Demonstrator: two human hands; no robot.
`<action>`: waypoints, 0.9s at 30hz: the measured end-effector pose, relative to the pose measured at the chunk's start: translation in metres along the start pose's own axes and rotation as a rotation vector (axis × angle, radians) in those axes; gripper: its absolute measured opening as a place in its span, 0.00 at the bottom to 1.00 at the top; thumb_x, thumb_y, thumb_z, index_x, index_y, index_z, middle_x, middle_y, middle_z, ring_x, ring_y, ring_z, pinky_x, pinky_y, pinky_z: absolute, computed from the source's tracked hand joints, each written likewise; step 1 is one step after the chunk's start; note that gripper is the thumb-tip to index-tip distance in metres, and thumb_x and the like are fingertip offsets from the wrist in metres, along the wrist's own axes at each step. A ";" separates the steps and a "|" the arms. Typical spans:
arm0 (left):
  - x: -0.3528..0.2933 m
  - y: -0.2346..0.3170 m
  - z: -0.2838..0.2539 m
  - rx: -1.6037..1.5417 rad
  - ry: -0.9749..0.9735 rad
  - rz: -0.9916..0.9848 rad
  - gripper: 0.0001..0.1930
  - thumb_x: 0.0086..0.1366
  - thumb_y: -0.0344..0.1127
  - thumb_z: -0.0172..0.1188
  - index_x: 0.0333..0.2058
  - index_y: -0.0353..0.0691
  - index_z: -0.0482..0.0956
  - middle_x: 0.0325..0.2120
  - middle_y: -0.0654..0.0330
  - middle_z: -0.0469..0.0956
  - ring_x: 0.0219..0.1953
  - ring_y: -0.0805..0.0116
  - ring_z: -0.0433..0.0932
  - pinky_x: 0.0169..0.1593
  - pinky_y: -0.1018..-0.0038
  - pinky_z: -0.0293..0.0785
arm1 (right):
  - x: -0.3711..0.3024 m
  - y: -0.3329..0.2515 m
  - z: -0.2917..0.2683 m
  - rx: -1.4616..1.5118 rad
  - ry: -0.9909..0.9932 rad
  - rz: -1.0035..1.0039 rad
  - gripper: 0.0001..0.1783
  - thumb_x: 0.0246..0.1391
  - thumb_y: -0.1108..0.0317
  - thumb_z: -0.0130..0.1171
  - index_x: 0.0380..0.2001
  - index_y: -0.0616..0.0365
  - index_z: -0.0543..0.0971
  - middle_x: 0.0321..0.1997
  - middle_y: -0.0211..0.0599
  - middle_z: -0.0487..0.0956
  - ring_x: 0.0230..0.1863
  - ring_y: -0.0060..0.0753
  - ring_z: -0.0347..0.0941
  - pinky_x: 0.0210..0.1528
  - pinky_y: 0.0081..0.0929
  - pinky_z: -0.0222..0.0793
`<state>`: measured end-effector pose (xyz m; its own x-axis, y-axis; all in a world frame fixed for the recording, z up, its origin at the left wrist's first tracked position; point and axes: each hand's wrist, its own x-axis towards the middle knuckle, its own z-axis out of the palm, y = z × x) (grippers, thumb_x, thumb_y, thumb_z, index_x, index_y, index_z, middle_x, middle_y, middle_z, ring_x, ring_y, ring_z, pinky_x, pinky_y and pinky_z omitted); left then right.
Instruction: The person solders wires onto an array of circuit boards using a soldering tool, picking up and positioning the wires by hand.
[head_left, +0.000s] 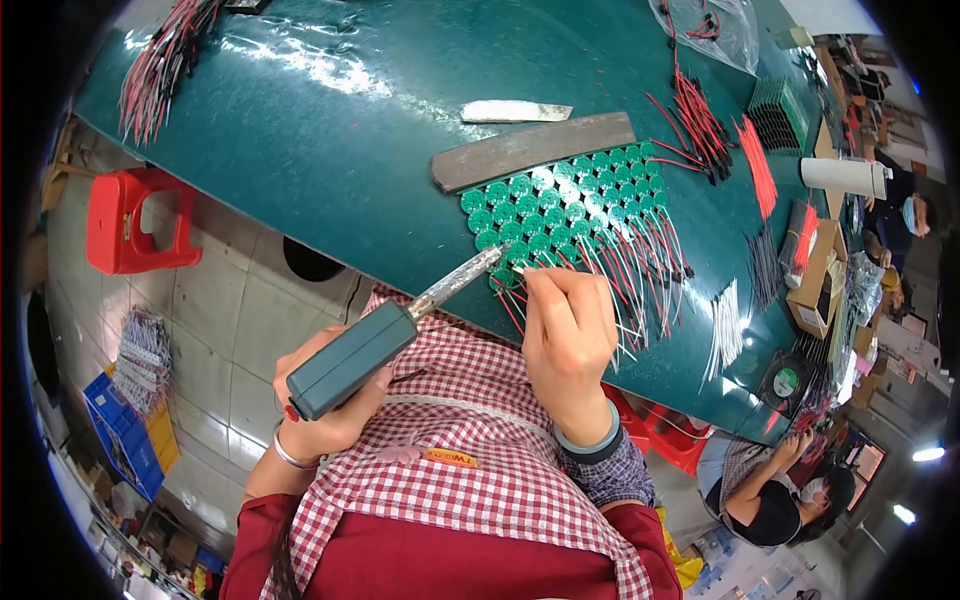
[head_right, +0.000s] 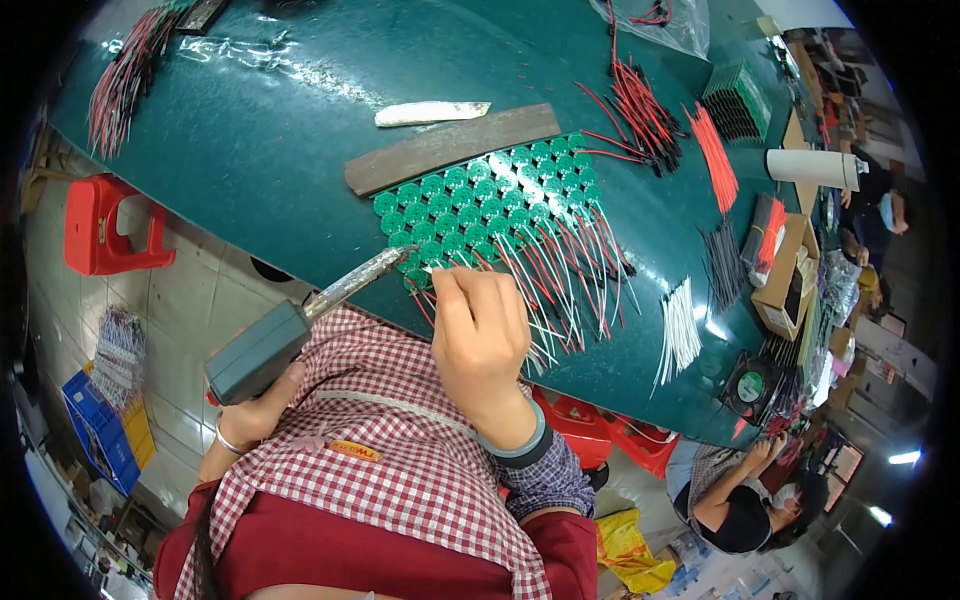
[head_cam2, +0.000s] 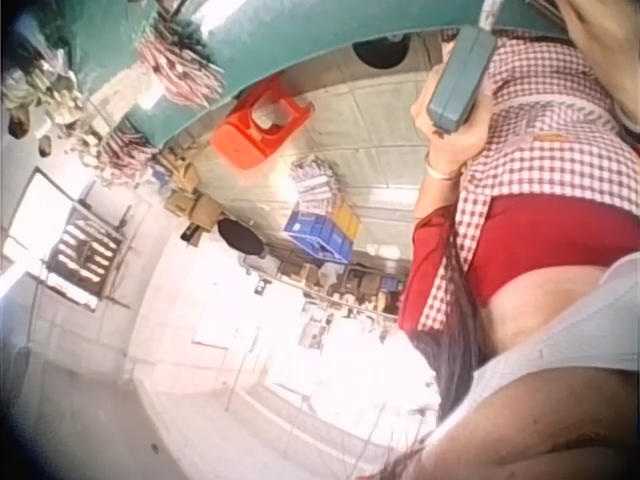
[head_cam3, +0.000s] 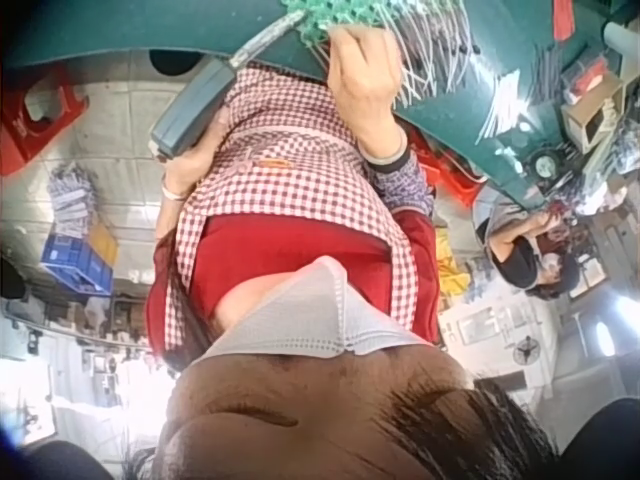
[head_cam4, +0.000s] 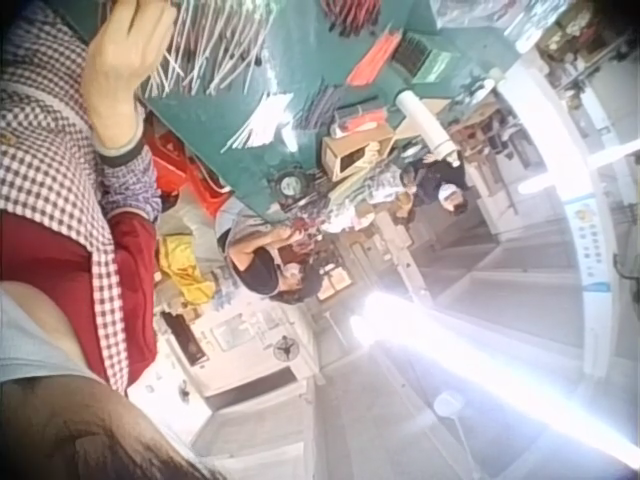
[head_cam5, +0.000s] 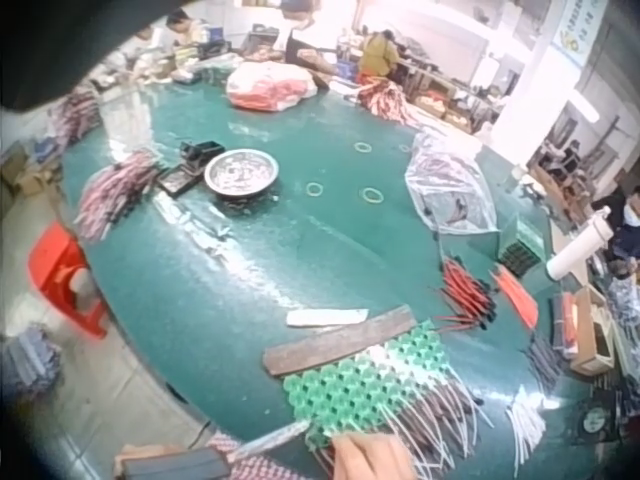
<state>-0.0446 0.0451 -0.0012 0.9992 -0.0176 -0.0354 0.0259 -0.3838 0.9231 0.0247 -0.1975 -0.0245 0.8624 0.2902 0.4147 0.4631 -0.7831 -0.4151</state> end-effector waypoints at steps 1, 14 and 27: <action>-0.001 -0.001 0.000 -0.014 0.007 -0.001 0.15 0.46 0.21 0.68 0.36 0.30 0.82 0.31 0.53 0.82 0.29 0.63 0.83 0.34 0.73 0.78 | 0.000 -0.002 0.000 -0.004 0.028 -0.013 0.15 0.43 0.82 0.63 0.38 0.64 0.81 0.35 0.39 0.78 0.34 0.39 0.73 0.31 0.32 0.70; -0.002 0.003 -0.005 0.070 0.001 0.041 0.12 0.46 0.21 0.68 0.32 0.30 0.81 0.29 0.53 0.81 0.28 0.61 0.83 0.34 0.73 0.79 | -0.002 -0.012 0.006 0.073 -0.025 0.024 0.16 0.40 0.86 0.67 0.36 0.64 0.81 0.30 0.38 0.77 0.30 0.38 0.72 0.30 0.32 0.69; -0.004 -0.003 -0.004 0.034 -0.032 0.038 0.09 0.45 0.20 0.67 0.29 0.31 0.79 0.25 0.54 0.79 0.25 0.61 0.80 0.30 0.72 0.76 | -0.001 -0.013 0.005 0.049 -0.049 0.025 0.15 0.40 0.86 0.67 0.36 0.65 0.81 0.30 0.39 0.77 0.30 0.38 0.72 0.30 0.32 0.69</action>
<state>-0.0488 0.0503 -0.0026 0.9980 -0.0616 -0.0131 -0.0135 -0.4133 0.9105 0.0183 -0.1845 -0.0237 0.8823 0.2985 0.3639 0.4497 -0.7627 -0.4648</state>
